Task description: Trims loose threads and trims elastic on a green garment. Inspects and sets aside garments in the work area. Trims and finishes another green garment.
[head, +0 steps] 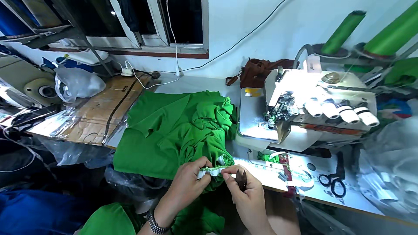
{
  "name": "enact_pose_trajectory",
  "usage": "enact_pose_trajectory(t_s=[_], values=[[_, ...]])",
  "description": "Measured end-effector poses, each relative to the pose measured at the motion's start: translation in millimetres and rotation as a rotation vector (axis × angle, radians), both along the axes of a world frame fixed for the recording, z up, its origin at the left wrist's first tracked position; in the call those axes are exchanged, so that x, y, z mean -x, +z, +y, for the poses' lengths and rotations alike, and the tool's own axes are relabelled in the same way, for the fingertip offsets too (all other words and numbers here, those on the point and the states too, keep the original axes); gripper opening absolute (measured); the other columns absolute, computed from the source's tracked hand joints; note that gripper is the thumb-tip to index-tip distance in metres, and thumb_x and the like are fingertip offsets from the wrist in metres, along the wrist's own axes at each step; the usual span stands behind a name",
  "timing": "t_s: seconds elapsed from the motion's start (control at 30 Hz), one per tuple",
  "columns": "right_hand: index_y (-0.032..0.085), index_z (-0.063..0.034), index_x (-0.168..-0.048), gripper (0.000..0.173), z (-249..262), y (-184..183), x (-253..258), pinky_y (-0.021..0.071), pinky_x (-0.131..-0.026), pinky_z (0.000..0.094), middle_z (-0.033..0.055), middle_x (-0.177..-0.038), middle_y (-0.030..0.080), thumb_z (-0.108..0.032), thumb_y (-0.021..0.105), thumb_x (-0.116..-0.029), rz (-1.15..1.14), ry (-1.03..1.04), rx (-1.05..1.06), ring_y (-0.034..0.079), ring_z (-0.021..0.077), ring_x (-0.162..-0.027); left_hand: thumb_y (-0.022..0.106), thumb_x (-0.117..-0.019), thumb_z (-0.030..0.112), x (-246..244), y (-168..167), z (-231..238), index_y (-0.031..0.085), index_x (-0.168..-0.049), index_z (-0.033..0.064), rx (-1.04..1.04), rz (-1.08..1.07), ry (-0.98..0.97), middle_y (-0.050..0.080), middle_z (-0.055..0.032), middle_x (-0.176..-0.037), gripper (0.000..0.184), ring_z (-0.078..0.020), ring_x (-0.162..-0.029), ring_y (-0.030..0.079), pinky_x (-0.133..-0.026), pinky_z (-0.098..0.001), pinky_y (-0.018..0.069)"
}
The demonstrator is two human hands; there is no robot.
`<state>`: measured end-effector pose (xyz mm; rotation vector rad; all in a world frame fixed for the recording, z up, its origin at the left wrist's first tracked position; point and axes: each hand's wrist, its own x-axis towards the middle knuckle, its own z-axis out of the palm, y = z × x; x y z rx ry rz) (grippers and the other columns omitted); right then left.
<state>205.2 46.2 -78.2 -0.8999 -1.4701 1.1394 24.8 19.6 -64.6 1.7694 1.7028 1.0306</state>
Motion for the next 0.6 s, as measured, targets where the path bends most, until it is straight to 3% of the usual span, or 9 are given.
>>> enact_pose_trajectory(t_s=[0.1, 0.17, 0.23, 0.33, 0.47, 0.6], values=[[0.077, -0.0055, -0.100, 0.015, -4, -2, 5, 0.0516, -0.060, 0.0124, 0.0002, -0.094, 0.072, -0.014, 0.068, -0.0919, -0.054, -0.012, -0.112, 0.061, -0.0018, -0.069, 0.059, -0.0887, 0.020, -9, -2, -2, 0.068, -0.096, 0.0187, -0.100, 0.135, 0.034, 0.061, 0.0088, -0.069, 0.012, -0.0018, -0.060, 0.056, -0.056, -0.0236, 0.0475], [0.078, -0.0041, -0.099, 0.015, -7, -5, 10, 0.0541, -0.065, 0.0119, 0.0025, -0.096, 0.073, -0.014, 0.070, -0.0903, -0.090, -0.058, -0.154, 0.064, -0.0016, -0.073, 0.061, -0.0889, 0.020, -15, -3, -4, 0.068, -0.096, 0.0158, -0.182, 0.243, 0.054, 0.064, 0.0051, -0.070, 0.011, -0.0064, -0.061, 0.061, -0.057, -0.0279, 0.0518], [0.078, -0.0041, -0.094, 0.012, -7, -8, 14, 0.0534, -0.064, 0.0107, 0.0024, -0.092, 0.074, -0.011, 0.070, -0.0886, -0.116, -0.117, -0.181, 0.064, -0.0028, -0.071, 0.060, -0.0875, 0.019, -19, -3, -4, 0.068, -0.094, 0.0154, -0.216, 0.297, 0.068, 0.064, 0.0043, -0.069, 0.011, -0.0076, -0.060, 0.061, -0.056, -0.0284, 0.0515], [0.075, -0.0072, -0.087, 0.010, -6, -7, 13, 0.0478, -0.057, 0.0100, -0.0032, -0.079, 0.068, -0.012, 0.067, -0.0875, -0.112, -0.123, -0.105, 0.058, -0.0047, -0.064, 0.058, -0.0880, 0.019, -14, -3, -4, 0.068, -0.095, 0.0169, -0.142, 0.206, 0.045, 0.062, 0.0069, -0.070, 0.013, -0.0032, -0.060, 0.057, -0.056, -0.0243, 0.0482], [0.071, -0.0102, -0.088, 0.009, -6, 2, 1, 0.0400, -0.046, 0.0134, -0.0072, -0.070, 0.061, -0.014, 0.063, -0.0890, -0.076, 0.030, 0.147, 0.050, -0.0029, -0.052, 0.058, -0.0879, 0.019, -7, -1, -1, 0.068, -0.095, 0.0197, 0.003, 0.065, 0.076, 0.061, 0.0100, -0.071, 0.012, -0.0003, -0.062, 0.056, -0.057, -0.0224, 0.0470], [0.071, -0.0111, -0.088, 0.009, -10, 3, -9, 0.0392, -0.045, 0.0133, -0.0082, -0.070, 0.059, -0.014, 0.062, -0.0896, -0.105, 0.155, 0.211, 0.048, -0.0036, -0.051, 0.060, -0.0882, 0.019, -6, -2, 1, 0.067, -0.093, 0.0204, 0.056, 0.004, 0.092, 0.060, 0.0102, -0.071, 0.009, -0.0010, -0.063, 0.056, -0.058, -0.0232, 0.0470]])
